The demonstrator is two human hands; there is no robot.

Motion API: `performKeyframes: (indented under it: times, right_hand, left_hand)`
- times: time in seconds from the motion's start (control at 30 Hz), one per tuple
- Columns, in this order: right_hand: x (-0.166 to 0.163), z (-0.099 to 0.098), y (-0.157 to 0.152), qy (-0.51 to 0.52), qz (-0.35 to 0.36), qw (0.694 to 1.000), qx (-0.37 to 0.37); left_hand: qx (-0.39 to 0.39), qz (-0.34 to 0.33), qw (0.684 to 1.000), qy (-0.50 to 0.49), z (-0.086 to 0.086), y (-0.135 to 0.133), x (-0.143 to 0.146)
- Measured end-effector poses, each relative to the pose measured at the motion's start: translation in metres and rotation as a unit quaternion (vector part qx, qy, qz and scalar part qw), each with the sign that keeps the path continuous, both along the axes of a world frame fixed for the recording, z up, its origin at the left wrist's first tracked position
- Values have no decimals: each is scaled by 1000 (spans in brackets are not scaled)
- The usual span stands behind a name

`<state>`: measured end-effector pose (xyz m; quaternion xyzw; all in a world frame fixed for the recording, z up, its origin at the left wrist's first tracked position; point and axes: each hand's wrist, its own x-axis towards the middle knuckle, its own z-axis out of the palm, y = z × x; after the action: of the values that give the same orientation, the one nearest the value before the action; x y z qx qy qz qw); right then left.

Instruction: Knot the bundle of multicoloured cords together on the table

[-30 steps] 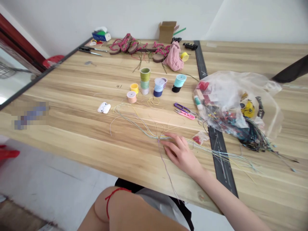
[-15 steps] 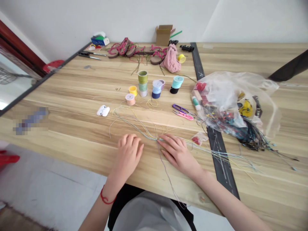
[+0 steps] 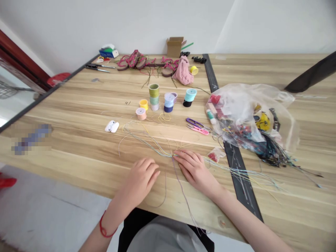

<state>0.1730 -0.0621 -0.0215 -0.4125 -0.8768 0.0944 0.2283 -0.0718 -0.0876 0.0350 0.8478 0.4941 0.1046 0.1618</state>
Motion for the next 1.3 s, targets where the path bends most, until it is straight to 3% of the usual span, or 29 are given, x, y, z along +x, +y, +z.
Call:
performKeyframes:
  times: [0.2, 0.47, 0.7, 0.9, 1.3]
  right_hand:
    - [0, -2, -1, -12, -4, 1000, 7]
    - [-11, 0, 10, 76, -88, 993, 11]
    - [-25, -5, 29, 91, -49, 995, -6]
    - [-21, -12, 32, 118, -46, 992, -21]
    - [-24, -7, 33, 122, -57, 990, -31]
  left_hand:
    - [95, -92, 988, 79, -21, 25, 20]
    - [138, -58, 980, 127, -40, 11, 25]
    - [156, -51, 977, 137, -55, 5, 24]
    - [166, -29, 978, 122, -57, 3, 26]
    - [156, -30, 981, 109, -56, 2, 27]
